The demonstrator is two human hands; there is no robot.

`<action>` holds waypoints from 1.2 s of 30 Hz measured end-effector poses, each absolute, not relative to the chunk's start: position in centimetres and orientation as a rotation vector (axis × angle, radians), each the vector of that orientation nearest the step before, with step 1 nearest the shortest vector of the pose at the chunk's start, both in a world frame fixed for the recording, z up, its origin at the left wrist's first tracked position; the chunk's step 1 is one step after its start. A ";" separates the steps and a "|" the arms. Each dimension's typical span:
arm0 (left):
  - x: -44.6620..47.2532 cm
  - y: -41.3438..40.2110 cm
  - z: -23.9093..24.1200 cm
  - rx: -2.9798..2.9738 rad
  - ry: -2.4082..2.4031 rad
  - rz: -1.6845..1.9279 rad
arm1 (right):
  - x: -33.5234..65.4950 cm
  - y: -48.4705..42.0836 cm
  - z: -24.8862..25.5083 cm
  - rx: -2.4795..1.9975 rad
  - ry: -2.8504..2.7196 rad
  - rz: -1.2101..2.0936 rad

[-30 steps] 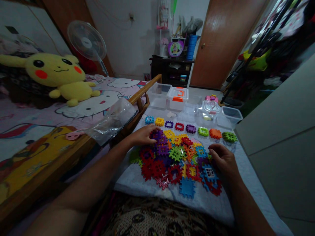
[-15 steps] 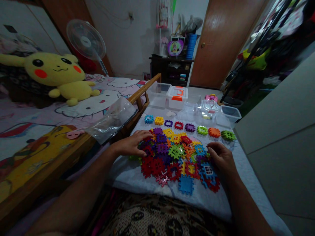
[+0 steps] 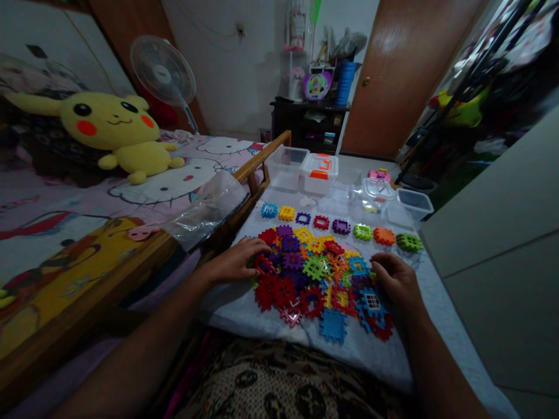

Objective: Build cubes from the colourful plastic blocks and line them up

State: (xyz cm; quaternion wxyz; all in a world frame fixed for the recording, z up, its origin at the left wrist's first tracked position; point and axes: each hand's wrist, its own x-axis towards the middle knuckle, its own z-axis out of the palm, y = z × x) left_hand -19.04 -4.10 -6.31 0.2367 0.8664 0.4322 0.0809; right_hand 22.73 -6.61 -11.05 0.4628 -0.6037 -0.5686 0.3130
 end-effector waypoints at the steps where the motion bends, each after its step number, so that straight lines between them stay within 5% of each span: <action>1: -19.0 -4.1 -6.4 2.379 1.186 0.234 | 22.8 -6.6 -11.1 -1.483 -1.397 0.766; 29: -10.0 0.6 -4.1 2.182 1.217 0.481 | 22.6 -6.8 -10.6 -1.478 -1.420 0.749; 36: -17.9 -1.4 -4.0 2.396 1.207 0.051 | 22.4 -6.8 -10.6 -1.472 -1.429 0.775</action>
